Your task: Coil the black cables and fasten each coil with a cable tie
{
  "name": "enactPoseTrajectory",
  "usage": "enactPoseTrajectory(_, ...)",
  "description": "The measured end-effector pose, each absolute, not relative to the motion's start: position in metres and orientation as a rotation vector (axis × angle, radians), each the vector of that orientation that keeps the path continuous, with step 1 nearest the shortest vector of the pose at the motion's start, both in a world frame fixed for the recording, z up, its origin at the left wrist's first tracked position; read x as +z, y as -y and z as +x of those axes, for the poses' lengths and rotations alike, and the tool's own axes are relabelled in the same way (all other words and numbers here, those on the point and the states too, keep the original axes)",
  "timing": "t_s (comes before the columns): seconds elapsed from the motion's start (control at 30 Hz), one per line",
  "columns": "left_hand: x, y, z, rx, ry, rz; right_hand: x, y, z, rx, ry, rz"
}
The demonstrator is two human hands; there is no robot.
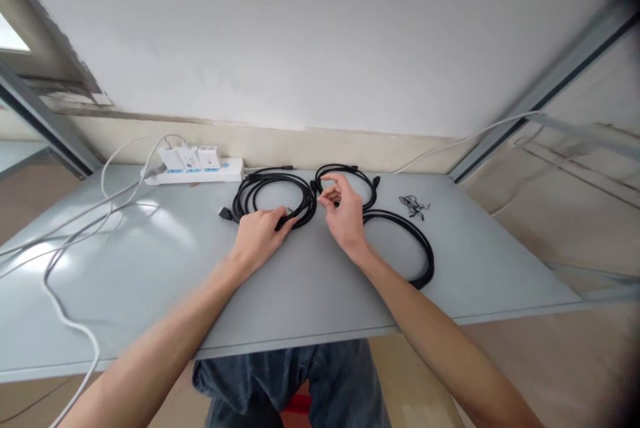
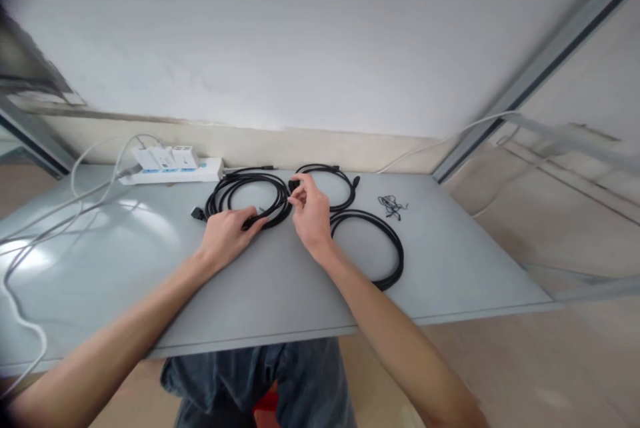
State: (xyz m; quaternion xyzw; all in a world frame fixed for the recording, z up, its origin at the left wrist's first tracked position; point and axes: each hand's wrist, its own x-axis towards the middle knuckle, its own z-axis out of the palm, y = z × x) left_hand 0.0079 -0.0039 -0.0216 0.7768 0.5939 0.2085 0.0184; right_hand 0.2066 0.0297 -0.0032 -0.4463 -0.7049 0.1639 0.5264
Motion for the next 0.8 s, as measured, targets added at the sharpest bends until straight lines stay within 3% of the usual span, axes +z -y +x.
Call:
enactPoseTrajectory(0.53, -0.028, 0.004, 0.004, 0.417, -1.842, 2.528, 0.016, -0.056, 0.275, 0.092, 1.198, -1.149)
enactPoseTrajectory(0.8, -0.022, 0.005, -0.002, 0.404, -1.858, 2.631, -0.024, -0.015, 0.407, -0.079, 1.306, -1.431)
